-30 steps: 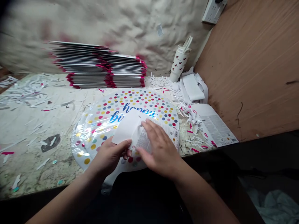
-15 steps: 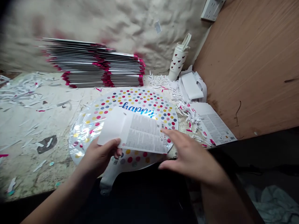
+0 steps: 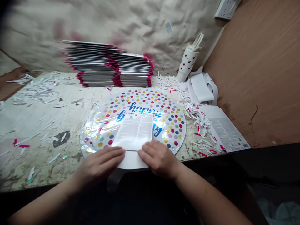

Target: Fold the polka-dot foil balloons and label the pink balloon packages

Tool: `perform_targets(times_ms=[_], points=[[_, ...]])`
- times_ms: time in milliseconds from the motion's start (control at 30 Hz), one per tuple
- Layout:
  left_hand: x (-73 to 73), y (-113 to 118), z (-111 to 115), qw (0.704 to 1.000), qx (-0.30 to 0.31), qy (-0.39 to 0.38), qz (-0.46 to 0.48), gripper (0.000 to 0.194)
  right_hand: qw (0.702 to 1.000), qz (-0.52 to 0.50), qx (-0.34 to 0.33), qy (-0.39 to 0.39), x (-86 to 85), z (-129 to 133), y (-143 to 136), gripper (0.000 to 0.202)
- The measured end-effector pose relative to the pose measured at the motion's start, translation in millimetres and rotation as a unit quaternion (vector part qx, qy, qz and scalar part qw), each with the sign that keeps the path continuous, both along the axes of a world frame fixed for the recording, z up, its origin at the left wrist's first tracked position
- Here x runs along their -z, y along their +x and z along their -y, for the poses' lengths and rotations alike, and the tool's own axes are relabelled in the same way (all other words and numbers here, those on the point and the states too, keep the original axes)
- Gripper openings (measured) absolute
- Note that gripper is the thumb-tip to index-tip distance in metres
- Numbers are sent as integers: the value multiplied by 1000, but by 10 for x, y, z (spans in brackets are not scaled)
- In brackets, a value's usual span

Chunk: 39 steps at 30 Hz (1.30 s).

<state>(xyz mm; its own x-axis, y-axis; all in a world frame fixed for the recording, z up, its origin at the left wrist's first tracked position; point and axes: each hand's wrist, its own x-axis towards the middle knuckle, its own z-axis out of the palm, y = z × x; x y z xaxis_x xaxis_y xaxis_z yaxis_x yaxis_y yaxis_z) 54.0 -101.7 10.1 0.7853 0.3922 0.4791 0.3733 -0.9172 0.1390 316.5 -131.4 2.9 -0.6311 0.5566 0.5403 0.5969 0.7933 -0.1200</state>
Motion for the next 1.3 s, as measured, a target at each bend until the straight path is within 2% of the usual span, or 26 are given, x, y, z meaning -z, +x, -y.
perform_targets(times_ms=[100,167,267,367,433,467,533,600,667,700,800,867,900,933,1000,1033,1067,1100,1200,1233,1300], points=[[210,76,200,1000,-3,-10,-22,21,998,62,18,-14,138,226,-59,28],[253,121,255,999,-7,-40,-23,21,996,70,33,-37,163,308,-80,27],[181,174,194,987,-23,-158,-16,16,991,21,58,-116,129,273,-101,19],[59,256,55,943,-125,-304,-44,15,959,-5,133,-251,52,101,-130,21],[19,325,-26,922,-199,-322,-76,16,933,21,194,-303,-13,-17,-151,18],[20,355,-58,921,-225,-306,-91,16,928,43,216,-302,-47,-61,-164,14],[56,384,-114,925,-259,-254,-115,21,937,97,210,-261,-107,-108,-202,27],[117,354,-170,927,-277,-220,-123,32,950,169,144,-220,-141,-109,-265,42],[158,255,-228,928,-267,-232,-114,38,941,246,95,-214,-141,-90,-348,47],[158,184,-250,929,-257,-248,-101,38,931,280,95,-214,-133,-81,-388,49],[54,-44,-227,925,-277,-258,-34,28,918,332,129,-173,-119,-82,-455,51],[-65,-134,-114,904,-303,-302,14,23,939,302,140,-91,-148,-103,-442,43],[-119,-142,-41,879,-293,-375,32,26,952,271,140,-38,-176,-116,-427,39],[-162,-123,31,834,-267,-480,51,31,962,236,134,14,-209,-128,-414,35],[-207,-21,134,694,-196,-681,127,40,974,166,114,102,-276,-147,-409,32],[-215,49,152,628,-174,-735,187,41,976,137,103,132,-303,-153,-423,30],[-217,123,146,579,-170,-756,254,41,977,112,95,153,-324,-156,-446,29],[-217,193,121,549,-178,-753,317,38,978,93,89,164,-336,-158,-476,27],[-225,357,-5,492,-205,-731,427,21,980,61,87,166,-330,-154,-568,24],[-229,394,-41,459,-208,-736,452,15,981,57,90,162,-318,-149,-588,23],[-227,449,-86,365,-210,-756,500,6,982,51,94,154,-293,-137,-601,22]])
